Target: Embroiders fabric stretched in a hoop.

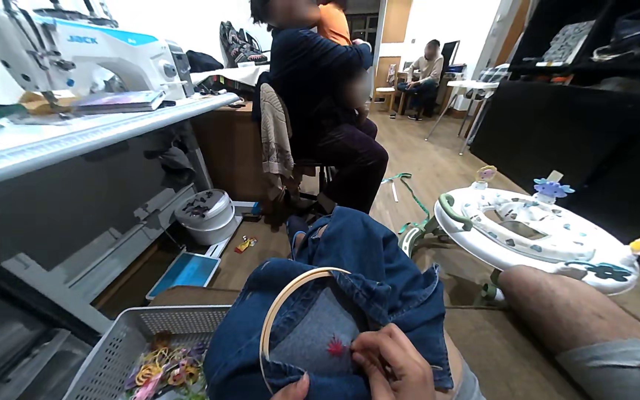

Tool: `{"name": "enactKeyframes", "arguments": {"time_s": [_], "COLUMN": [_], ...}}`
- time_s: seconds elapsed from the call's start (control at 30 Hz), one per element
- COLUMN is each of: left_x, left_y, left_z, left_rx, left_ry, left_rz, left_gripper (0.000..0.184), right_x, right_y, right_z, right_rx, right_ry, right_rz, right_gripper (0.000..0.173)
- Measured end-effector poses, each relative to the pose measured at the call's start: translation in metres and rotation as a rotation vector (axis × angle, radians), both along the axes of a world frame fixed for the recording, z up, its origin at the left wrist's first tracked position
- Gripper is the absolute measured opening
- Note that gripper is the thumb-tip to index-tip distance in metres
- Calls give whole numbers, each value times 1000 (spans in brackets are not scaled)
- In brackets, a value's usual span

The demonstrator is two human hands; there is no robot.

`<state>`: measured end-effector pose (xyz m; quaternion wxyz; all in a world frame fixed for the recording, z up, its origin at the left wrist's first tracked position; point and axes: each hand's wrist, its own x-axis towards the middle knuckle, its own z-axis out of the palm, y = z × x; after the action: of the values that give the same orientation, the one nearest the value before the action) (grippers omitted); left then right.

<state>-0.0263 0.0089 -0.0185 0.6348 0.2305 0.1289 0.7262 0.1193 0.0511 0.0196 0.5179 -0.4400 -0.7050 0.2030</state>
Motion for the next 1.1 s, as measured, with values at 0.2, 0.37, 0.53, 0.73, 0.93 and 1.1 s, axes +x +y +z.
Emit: {"name": "enactKeyframes", "arguments": {"time_s": [0.2, 0.37, 0.53, 0.73, 0.93, 1.1], "left_x": [0, 0, 2, 8, 10, 8], "left_y": [1, 1, 1, -2, -1, 0], "left_z": [-2, -4, -9, -10, -24, -15], "left_rx": [11, 34, 41, 14, 76, -24], "left_ry": [18, 56, 82, 224, 352, 219], "left_rz": [11, -2, 0, 82, 157, 120], "left_gripper": [21, 21, 20, 19, 20, 22], "right_x": [1, 0, 3, 7, 5, 26], "right_y": [0, 2, 3, -1, -1, 6], "right_z": [-1, -2, -2, 15, 23, 46], "right_rx": [1, 14, -49, -139, 164, -122], "right_ry": [-1, -3, 75, 71, -294, 366], "right_rz": [4, 2, 46, 130, 43, 498], "right_gripper": [11, 8, 9, 14, 9, 18]}}
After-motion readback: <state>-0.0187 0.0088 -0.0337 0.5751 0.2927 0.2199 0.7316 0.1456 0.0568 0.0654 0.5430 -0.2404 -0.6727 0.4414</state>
